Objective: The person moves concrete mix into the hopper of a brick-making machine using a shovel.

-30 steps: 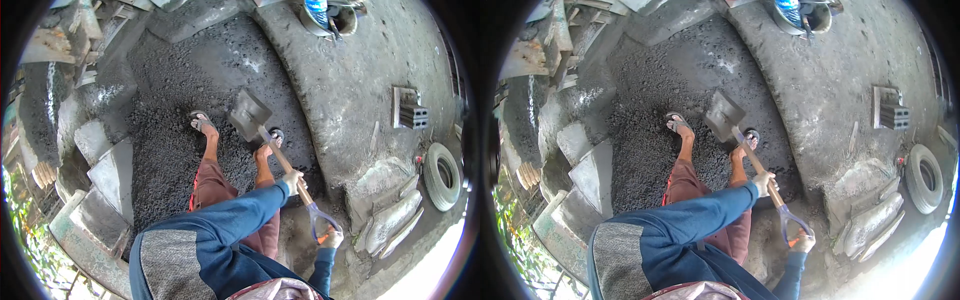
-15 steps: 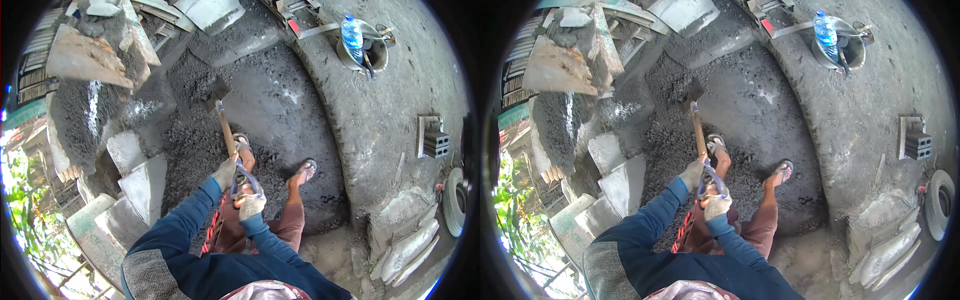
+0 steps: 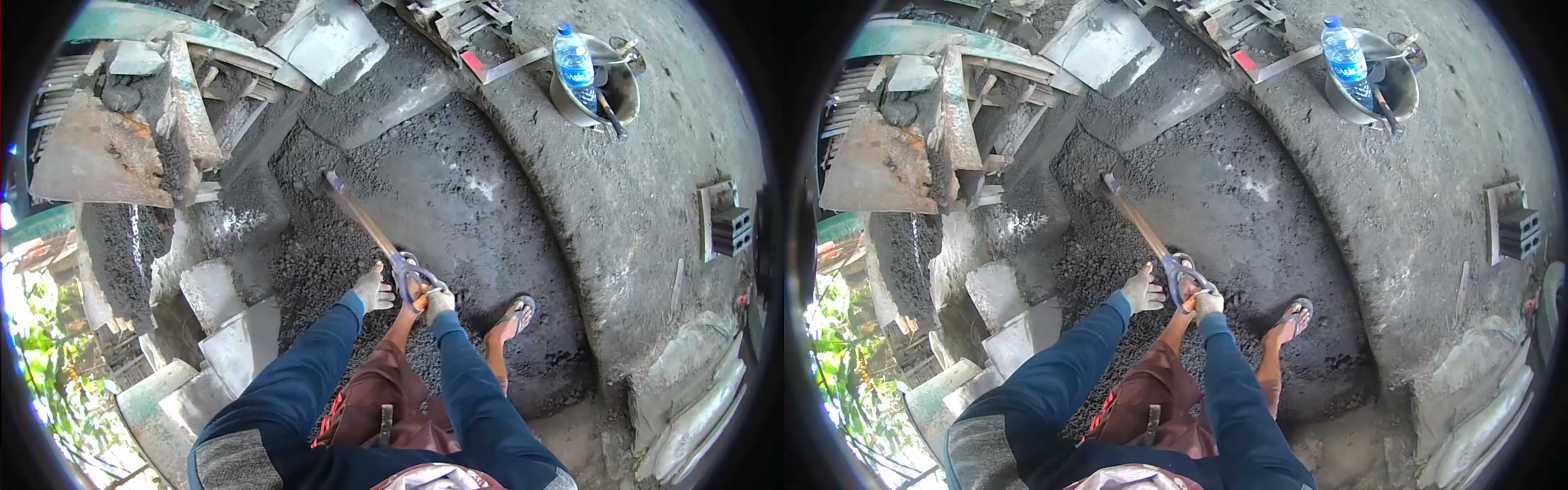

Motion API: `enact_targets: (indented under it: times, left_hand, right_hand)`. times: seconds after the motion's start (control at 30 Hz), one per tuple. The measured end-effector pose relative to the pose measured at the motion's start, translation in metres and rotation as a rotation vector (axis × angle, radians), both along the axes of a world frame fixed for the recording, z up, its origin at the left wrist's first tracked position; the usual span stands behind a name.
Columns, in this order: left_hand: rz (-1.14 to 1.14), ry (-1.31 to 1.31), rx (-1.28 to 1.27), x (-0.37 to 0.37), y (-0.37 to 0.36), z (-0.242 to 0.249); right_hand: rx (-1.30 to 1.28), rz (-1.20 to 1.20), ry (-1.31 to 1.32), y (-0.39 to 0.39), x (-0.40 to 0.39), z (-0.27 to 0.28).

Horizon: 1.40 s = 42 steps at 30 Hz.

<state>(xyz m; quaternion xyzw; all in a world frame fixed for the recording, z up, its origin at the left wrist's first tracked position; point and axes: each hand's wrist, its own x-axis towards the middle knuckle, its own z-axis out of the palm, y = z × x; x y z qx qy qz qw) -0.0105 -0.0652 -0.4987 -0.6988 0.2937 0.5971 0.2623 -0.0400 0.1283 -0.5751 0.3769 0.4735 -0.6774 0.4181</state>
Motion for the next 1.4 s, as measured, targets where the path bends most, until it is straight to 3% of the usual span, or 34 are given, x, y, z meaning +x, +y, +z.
enact_targets:
  times: [0.13, 0.2, 0.27, 0.33, 0.4, 0.47, 0.5, 0.53, 0.57, 0.6, 0.67, 0.7, 0.73, 0.77, 0.8, 0.83, 0.9, 1.0, 1.03, 1.07, 1.13, 1.17, 1.2, 1.27, 1.3, 1.33, 1.37, 1.4]
  left_hand:
    - [0.070, 0.206, 0.059, -0.005, -0.003, 0.005]
    - [0.267, 0.282, 0.042, -0.011, -0.002, -0.014]
    - [0.654, 0.233, -0.044, -0.021, 0.005, -0.044]
    - [0.787, 0.309, 0.064, -0.034, 0.022, -0.049]
    - [0.384, 0.431, -0.092, -0.026, 0.063, -0.076]
    - [0.560, 0.282, 0.030, -0.046, 0.113, -0.032]
    - [0.541, 0.295, -0.021, -0.056, 0.132, -0.005]
    - [0.736, 0.222, 0.122, -0.038, 0.155, -0.058]
    - [0.754, 0.165, 0.178, -0.047, 0.176, -0.024]
    - [0.743, 0.166, 0.238, -0.043, 0.201, -0.020]
    - [0.839, 0.288, 0.336, -0.034, 0.248, 0.016]
    - [0.911, 0.210, 0.367, -0.035, 0.268, 0.034]
    - [1.018, 0.248, 0.418, -0.024, 0.294, 0.030]
    - [0.986, 0.243, 0.425, -0.037, 0.297, 0.093]
    - [1.025, 0.202, 0.495, -0.038, 0.309, 0.121]
    - [1.109, 0.367, 0.525, -0.008, 0.348, 0.065]
    - [1.076, 0.318, 0.427, -0.015, 0.357, 0.149]
    - [1.158, 0.252, 0.317, 0.015, 0.362, 0.184]
    - [1.204, 0.196, 0.313, -0.003, 0.336, 0.269]
    - [1.193, 0.221, 0.165, -0.003, 0.325, 0.297]
    - [1.159, 0.295, -0.091, 0.002, 0.293, 0.359]
    - [1.068, 0.467, -0.253, 0.011, 0.270, 0.369]
    - [1.062, 0.573, -0.289, 0.006, 0.242, 0.422]
    - [0.732, 0.900, -0.577, 0.052, 0.189, 0.392]
    - [0.811, 0.814, -0.695, 0.028, 0.191, 0.452]
    - [0.779, 0.842, -0.551, 0.022, 0.198, 0.472]
    - [0.708, 0.844, -0.465, 0.025, 0.215, 0.447]
    - [0.635, 0.841, -0.375, 0.031, 0.235, 0.406]
  right_hand:
    - [-0.108, 0.036, 0.023, 0.055, -0.001, 0.082]
    - [-0.167, 0.013, 0.125, 0.081, 0.016, 0.123]
    - [-0.256, -0.093, 0.074, 0.106, 0.025, 0.173]
    - [0.023, -0.106, 0.040, 0.128, 0.032, 0.216]
    - [0.372, -0.059, 0.095, 0.141, 0.019, 0.247]
    - [0.533, -0.193, 0.149, 0.171, -0.003, 0.252]
    - [0.464, -0.240, 0.170, 0.192, -0.009, 0.257]
    - [0.394, -0.280, 0.197, 0.223, -0.012, 0.263]
    - [0.486, -0.177, 0.300, 0.260, -0.010, 0.258]
    - [0.575, -0.075, 0.401, 0.288, -0.017, 0.253]
    - [0.595, -0.007, 0.284, 0.312, -0.056, 0.323]
    - [0.621, 0.016, 0.264, 0.329, -0.071, 0.342]
    - [0.649, 0.034, 0.244, 0.351, -0.084, 0.355]
    - [0.658, 0.071, 0.239, 0.374, -0.096, 0.364]
    - [0.666, 0.107, 0.233, 0.396, -0.109, 0.373]
    - [0.636, 0.151, 0.212, 0.415, -0.123, 0.382]
    - [0.631, 0.179, 0.174, 0.440, -0.141, 0.394]
    - [0.498, 0.226, 0.118, 0.456, -0.152, 0.398]
    - [0.447, 0.245, 0.100, 0.465, -0.148, 0.387]
    - [0.238, 0.286, 0.055, 0.476, -0.146, 0.364]
    - [0.127, 0.295, 0.027, 0.447, -0.126, 0.332]
    - [0.007, 0.255, -0.010, 0.423, -0.110, 0.309]
    - [0.015, 0.481, 0.203, 0.404, -0.089, 0.258]
    - [0.168, 1.315, 0.925, 0.354, -0.076, 0.254]
    - [0.308, 1.521, 1.330, 0.327, -0.070, 0.255]
    - [0.169, 1.220, 0.839, 0.347, -0.078, 0.228]
    - [0.119, 0.782, 0.437, 0.369, -0.086, 0.197]
    - [0.241, 0.548, 0.187, 0.372, -0.108, 0.306]
